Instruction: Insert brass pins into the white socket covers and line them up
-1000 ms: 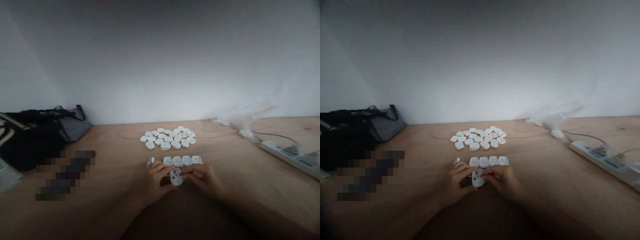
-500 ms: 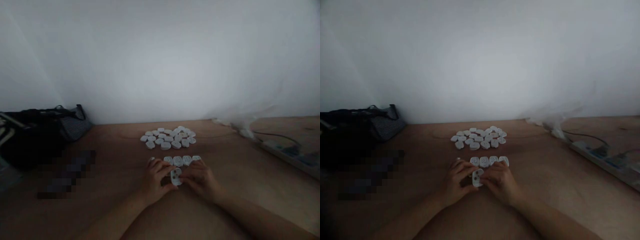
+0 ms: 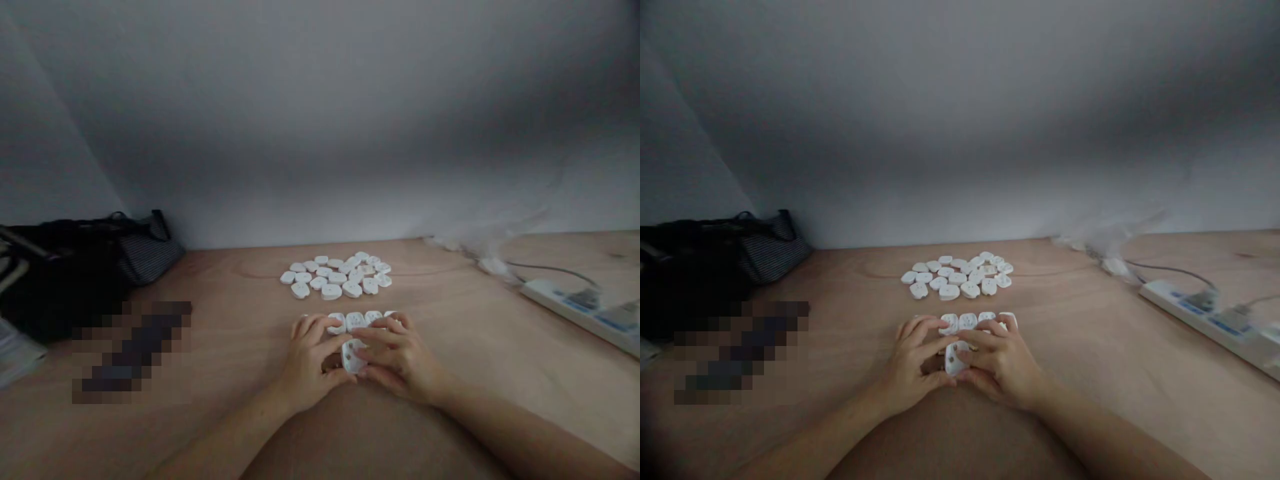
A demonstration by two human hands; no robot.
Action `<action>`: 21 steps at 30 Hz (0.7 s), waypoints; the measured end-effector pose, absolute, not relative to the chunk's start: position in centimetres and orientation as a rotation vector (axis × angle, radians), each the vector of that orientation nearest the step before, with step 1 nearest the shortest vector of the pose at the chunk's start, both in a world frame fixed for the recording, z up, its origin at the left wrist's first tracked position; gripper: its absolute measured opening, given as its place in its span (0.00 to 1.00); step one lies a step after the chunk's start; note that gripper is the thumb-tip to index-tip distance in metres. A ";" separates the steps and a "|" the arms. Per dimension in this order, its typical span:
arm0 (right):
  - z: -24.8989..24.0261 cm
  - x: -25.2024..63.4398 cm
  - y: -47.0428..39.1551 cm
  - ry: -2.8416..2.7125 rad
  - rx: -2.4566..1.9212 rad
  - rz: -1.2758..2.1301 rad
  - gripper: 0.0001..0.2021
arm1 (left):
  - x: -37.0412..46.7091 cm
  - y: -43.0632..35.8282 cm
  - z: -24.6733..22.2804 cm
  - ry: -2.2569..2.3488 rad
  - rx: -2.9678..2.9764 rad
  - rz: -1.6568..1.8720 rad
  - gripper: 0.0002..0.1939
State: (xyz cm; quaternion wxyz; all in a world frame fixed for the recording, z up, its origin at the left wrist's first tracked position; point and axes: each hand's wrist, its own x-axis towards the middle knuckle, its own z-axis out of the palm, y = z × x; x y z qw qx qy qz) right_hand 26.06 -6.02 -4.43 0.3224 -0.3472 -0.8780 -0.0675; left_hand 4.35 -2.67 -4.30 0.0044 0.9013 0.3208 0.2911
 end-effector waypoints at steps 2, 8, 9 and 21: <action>-4.6 26.4 -5.8 -2.287 -0.957 -0.141 0.21 | 4.4 -2.6 -4.4 1.033 2.782 0.921 0.26; -5.5 26.3 -4.9 -2.196 -1.150 0.159 0.35 | 4.2 -2.3 -4.6 1.006 2.739 0.960 0.28; -5.5 26.1 -4.8 -2.188 -1.157 0.211 0.34 | 4.2 -2.3 -4.7 1.002 2.736 0.967 0.28; -4.5 25.1 -3.8 -1.966 -1.142 0.342 0.21 | 1.6 0.2 -3.9 1.068 2.543 1.031 0.43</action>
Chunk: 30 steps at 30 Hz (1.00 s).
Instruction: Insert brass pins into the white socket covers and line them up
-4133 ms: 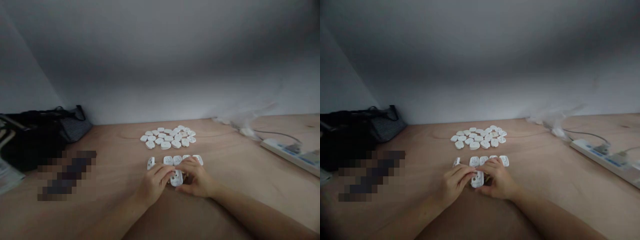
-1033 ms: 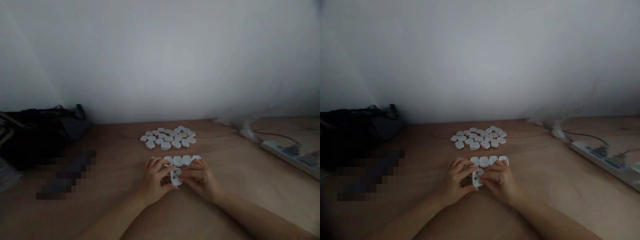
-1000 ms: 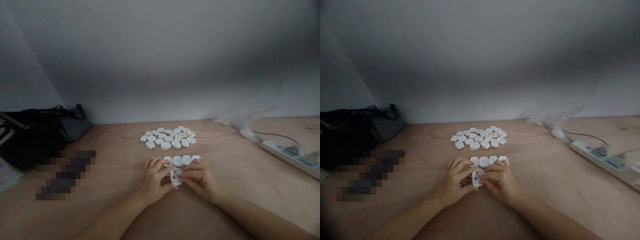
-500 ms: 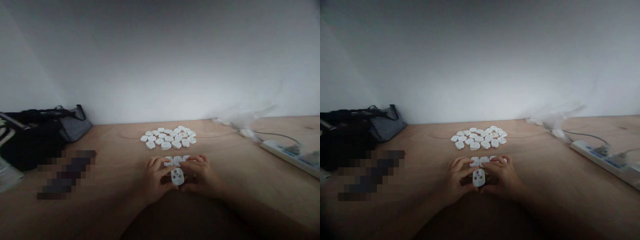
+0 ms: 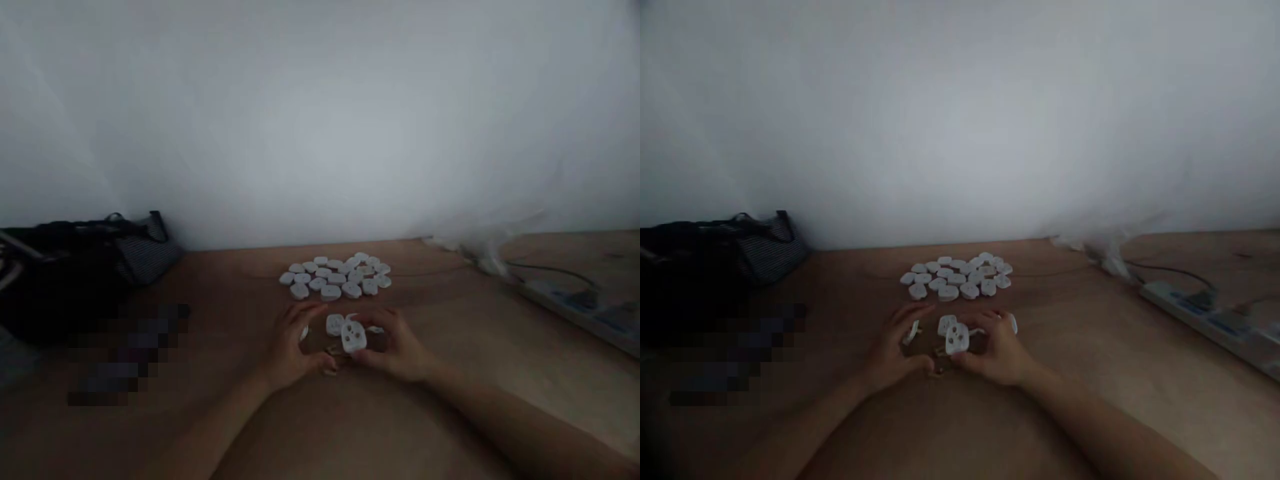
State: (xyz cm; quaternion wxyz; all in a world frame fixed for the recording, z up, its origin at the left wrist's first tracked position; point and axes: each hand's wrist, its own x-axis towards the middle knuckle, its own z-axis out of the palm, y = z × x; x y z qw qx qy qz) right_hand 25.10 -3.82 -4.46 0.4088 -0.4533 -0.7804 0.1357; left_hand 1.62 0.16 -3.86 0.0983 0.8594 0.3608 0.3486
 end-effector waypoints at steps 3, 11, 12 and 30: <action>-3.5 24.4 -2.0 -2.048 -1.238 0.281 0.20 | -0.8 2.2 -3.9 1.069 2.395 0.911 0.39; -2.9 20.4 1.5 -2.243 -1.331 0.170 0.21 | -2.4 3.6 -5.1 1.033 2.092 0.812 0.33; -3.0 20.0 1.6 -2.250 -1.338 0.165 0.21 | -2.4 3.6 -5.1 1.031 2.093 0.819 0.32; -4.2 23.0 1.7 -2.338 -1.420 0.093 0.22 | 1.4 -2.3 -2.9 0.807 2.788 0.616 0.07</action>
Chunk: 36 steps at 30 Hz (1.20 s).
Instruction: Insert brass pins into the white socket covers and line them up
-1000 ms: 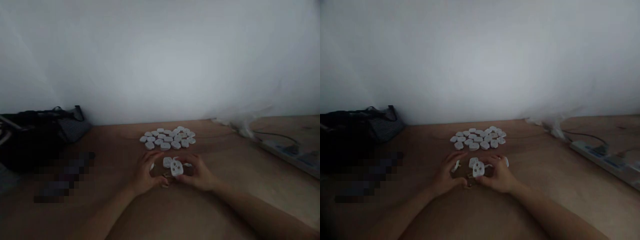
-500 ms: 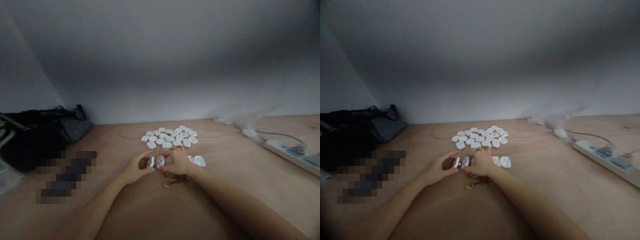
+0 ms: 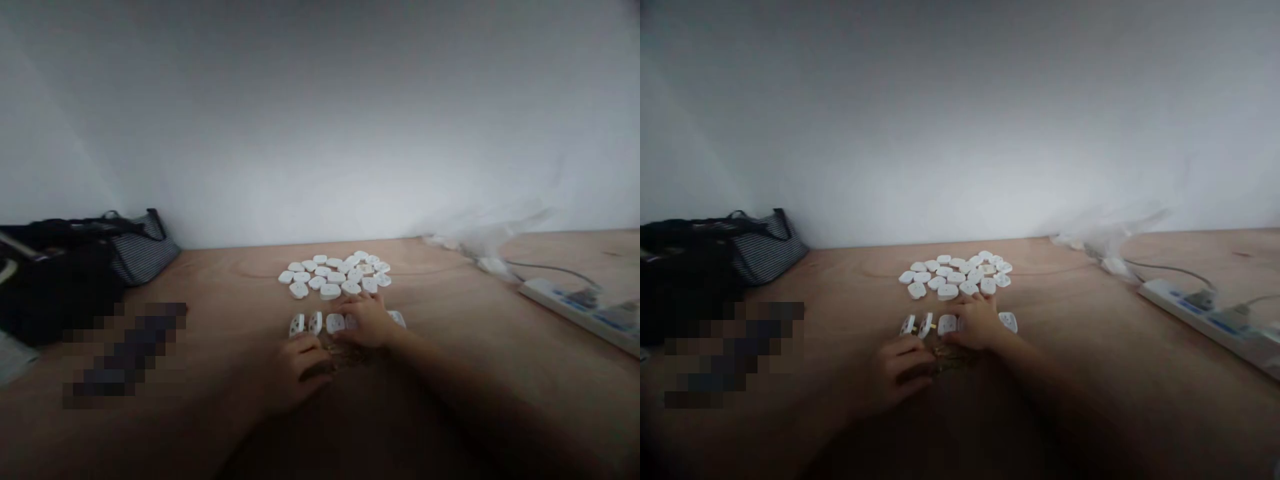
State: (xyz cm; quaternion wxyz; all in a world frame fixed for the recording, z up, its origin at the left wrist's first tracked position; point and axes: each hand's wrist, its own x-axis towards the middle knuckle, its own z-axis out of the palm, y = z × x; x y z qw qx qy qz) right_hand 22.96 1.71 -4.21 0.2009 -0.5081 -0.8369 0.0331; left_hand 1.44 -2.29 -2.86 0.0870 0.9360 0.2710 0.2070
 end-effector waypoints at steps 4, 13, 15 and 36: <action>-4.1 23.5 0.8 -2.243 -1.402 0.057 0.22 | 2.0 -2.9 -3.6 0.935 2.704 0.614 0.10; -4.9 26.4 -3.8 -2.167 -1.280 0.054 0.22 | 2.7 -2.3 -5.8 1.087 2.785 0.561 0.16; -4.9 26.9 -4.6 -2.183 -1.266 0.085 0.21 | 2.7 -2.2 -5.7 1.056 2.756 0.572 0.15; -5.6 25.1 -4.7 -2.140 -1.141 0.163 0.21 | 3.8 -2.9 -5.1 1.003 2.681 1.189 0.09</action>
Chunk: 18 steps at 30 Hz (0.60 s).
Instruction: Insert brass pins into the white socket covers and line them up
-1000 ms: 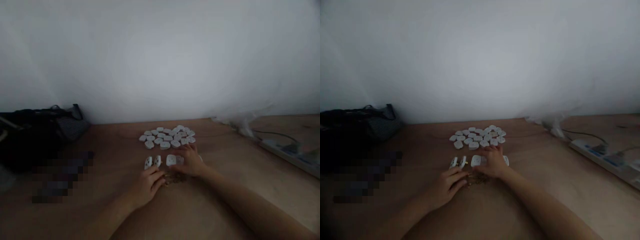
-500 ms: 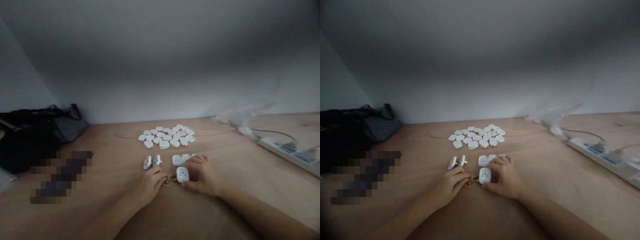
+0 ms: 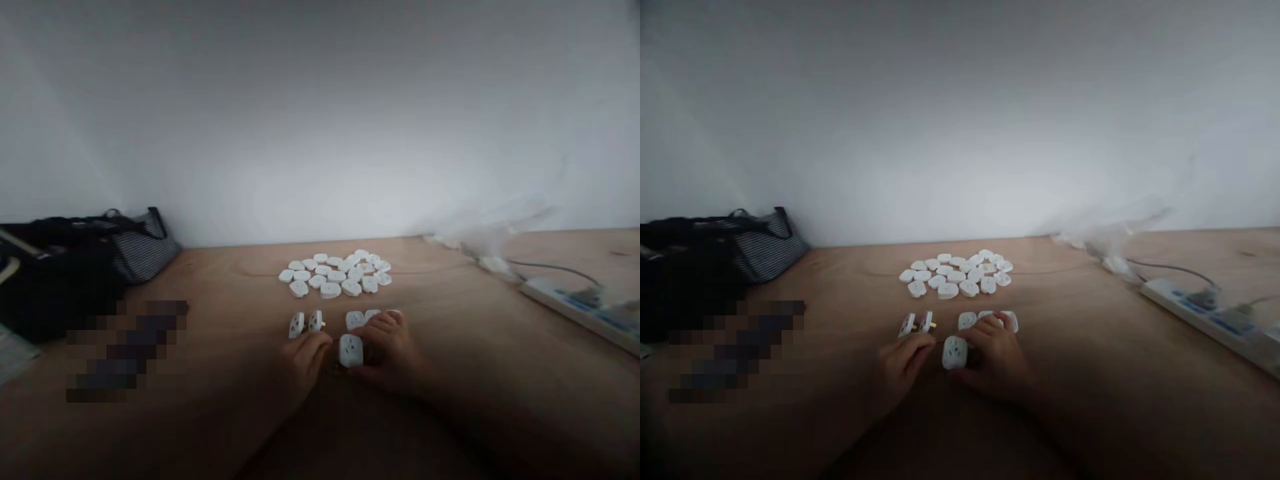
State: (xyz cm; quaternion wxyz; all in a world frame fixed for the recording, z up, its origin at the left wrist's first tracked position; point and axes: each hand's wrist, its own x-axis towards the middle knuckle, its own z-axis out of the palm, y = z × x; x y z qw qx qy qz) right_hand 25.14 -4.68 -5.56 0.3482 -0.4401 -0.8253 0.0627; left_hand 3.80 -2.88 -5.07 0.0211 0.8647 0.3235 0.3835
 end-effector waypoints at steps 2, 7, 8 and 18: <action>-5.7 25.2 -4.5 -2.105 -1.152 0.154 0.21 | 3.8 -3.1 -4.8 1.011 2.657 1.262 0.08; -5.7 25.2 -4.5 -2.121 -1.132 0.162 0.21 | 3.9 -3.4 -4.4 0.809 2.641 1.281 0.08; -5.7 25.2 -4.6 -2.126 -1.128 0.157 0.21 | 3.9 -3.5 -4.3 0.759 2.649 1.271 0.08; -5.4 24.8 -4.7 -2.126 -1.088 0.147 0.21 | 3.7 -3.2 -4.7 0.667 2.754 1.139 0.10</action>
